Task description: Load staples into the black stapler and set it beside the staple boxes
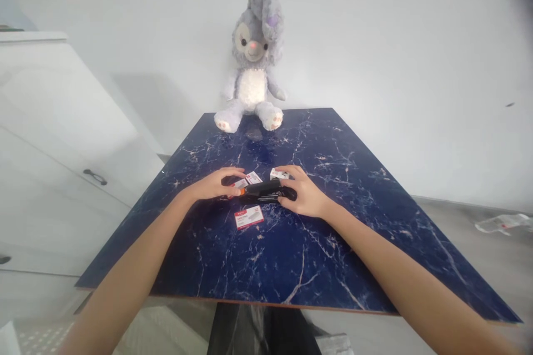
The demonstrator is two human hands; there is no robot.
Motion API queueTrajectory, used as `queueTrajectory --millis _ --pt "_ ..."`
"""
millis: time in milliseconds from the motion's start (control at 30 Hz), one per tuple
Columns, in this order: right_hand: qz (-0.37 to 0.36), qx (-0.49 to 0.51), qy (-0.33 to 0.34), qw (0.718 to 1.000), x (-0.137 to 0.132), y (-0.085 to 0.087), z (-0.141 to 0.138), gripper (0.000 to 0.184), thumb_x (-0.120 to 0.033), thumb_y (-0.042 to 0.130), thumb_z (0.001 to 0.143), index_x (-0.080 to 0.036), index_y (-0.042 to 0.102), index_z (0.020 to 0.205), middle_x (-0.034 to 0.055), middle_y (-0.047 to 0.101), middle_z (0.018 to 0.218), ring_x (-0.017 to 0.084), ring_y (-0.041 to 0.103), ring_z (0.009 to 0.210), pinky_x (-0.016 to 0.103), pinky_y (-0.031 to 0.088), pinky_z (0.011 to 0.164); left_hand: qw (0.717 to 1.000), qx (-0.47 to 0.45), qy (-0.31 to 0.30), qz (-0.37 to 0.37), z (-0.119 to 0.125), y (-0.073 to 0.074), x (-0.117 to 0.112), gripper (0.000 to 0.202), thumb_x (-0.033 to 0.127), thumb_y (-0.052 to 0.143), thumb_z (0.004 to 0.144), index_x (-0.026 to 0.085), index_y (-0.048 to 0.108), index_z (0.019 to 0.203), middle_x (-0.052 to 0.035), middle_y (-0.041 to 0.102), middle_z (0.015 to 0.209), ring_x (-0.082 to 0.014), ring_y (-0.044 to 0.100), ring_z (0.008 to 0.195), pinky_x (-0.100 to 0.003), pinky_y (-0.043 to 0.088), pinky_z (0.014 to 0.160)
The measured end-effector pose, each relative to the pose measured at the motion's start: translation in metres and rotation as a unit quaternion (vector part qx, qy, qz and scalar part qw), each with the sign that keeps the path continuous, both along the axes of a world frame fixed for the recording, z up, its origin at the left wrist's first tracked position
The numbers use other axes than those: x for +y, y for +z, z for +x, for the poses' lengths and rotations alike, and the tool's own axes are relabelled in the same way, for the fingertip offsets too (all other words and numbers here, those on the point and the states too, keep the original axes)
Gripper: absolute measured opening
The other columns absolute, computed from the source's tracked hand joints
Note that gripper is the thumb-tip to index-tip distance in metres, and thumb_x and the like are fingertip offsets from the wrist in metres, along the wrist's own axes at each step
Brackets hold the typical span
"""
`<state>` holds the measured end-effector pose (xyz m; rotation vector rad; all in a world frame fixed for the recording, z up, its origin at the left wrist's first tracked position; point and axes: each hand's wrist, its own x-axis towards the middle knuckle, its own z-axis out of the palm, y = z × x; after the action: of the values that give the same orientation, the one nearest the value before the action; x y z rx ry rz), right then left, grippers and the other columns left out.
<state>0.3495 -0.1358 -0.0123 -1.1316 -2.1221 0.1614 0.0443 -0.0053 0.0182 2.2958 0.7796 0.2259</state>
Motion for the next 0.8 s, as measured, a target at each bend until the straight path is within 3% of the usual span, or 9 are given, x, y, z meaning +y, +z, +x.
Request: queueTrajectory --millis 333,800 --pt "0.011 0.009 -0.004 1.000 0.0017 -0.0031 -0.0001 0.011 -0.023 0.072 0.078 -0.021 0.072 0.089 0.0125 0.059 0.134 0.035 0.049 0.128 0.057 0.046 0.106 1.000 0.017 0.012 -0.011 0.0015 0.0001 0.0026 0.058 0.057 0.073 0.080 0.032 0.066 0.132 -0.0040 0.048 0.157 -0.0340 0.041 0.145 -0.049 0.031 0.121" --pt "0.011 0.014 -0.004 1.000 0.0035 -0.0045 0.0009 0.007 -0.024 0.074 0.078 -0.022 0.072 0.084 0.0111 0.059 0.135 0.035 0.047 0.130 0.059 0.044 0.109 0.999 0.027 -0.002 -0.027 0.0012 0.0006 0.0054 0.059 0.058 0.073 0.079 0.032 0.066 0.131 -0.0063 0.044 0.159 -0.0363 0.041 0.145 -0.051 0.033 0.119"
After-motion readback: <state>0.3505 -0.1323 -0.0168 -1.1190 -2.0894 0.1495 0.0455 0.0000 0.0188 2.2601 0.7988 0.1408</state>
